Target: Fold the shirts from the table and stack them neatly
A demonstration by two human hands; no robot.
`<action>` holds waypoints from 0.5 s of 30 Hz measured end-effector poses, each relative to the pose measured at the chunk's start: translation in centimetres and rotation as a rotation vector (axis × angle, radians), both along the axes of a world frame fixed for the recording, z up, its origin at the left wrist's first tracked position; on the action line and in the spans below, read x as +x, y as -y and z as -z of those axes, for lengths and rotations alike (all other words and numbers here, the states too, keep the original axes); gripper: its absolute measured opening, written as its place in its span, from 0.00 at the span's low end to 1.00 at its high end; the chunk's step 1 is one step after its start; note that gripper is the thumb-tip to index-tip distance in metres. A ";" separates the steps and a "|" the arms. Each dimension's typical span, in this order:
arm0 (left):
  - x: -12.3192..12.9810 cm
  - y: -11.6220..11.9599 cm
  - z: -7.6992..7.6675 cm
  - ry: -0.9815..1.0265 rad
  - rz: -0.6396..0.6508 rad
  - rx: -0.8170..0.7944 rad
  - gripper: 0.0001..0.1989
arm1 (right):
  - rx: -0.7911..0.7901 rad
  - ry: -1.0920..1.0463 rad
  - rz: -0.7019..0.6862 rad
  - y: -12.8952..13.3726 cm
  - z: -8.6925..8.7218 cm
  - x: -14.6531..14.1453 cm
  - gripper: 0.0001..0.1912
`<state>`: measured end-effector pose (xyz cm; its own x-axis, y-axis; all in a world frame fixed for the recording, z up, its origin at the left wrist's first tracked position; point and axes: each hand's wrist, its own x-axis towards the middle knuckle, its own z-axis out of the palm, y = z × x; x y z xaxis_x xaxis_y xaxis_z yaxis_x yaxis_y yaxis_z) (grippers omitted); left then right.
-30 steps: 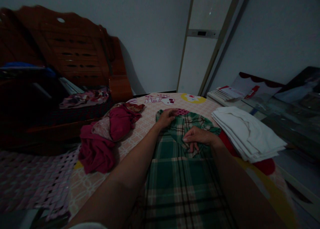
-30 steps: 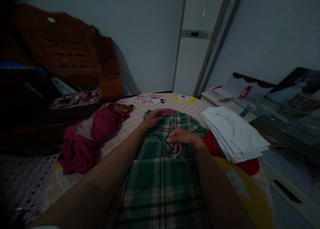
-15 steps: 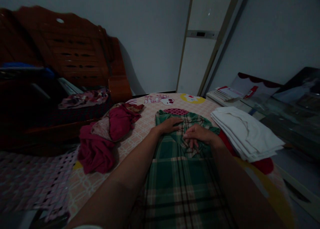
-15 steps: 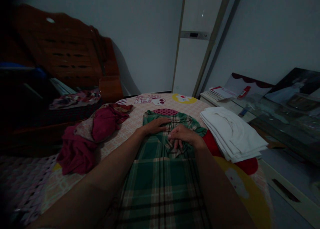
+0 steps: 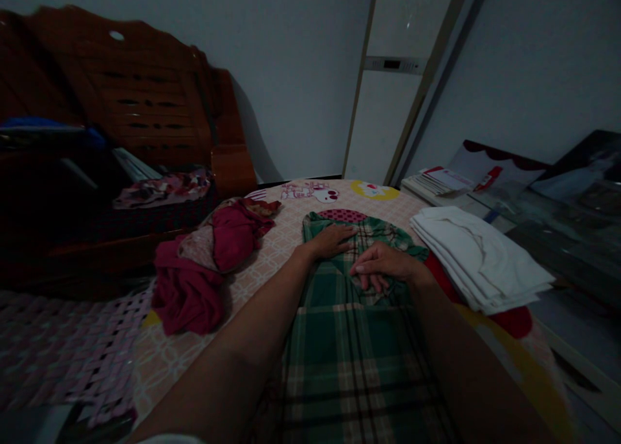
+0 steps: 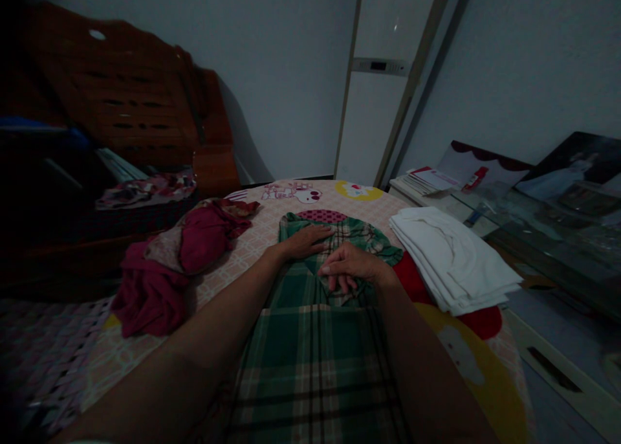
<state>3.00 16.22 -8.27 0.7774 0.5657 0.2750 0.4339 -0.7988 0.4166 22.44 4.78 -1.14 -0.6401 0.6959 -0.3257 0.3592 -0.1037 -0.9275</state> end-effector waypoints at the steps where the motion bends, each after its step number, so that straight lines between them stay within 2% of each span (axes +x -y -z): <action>1: 0.0 0.0 0.0 0.002 -0.002 0.002 0.25 | 0.000 -0.009 0.006 0.1 -0.1 0.0 0.23; 3: 0.0 0.1 -0.2 -0.012 -0.006 0.011 0.25 | 0.007 0.002 0.004 0.1 -0.2 0.0 0.22; 8: 0.0 0.3 -0.5 -0.106 -0.017 0.045 0.28 | -0.008 0.219 -0.034 -0.1 0.7 -0.6 0.19; 11: -0.1 0.4 -0.6 -0.119 -0.019 0.032 0.28 | 0.026 0.201 -0.001 -0.3 0.6 -0.1 0.18; 13: -0.3 0.5 -0.8 -0.109 -0.025 0.004 0.28 | 0.130 0.191 0.131 -0.6 -0.3 1.1 0.17; 15: -0.5 0.6 -1.2 -0.077 -0.028 -0.051 0.28 | 0.273 0.265 0.365 -0.9 -1.4 2.8 0.15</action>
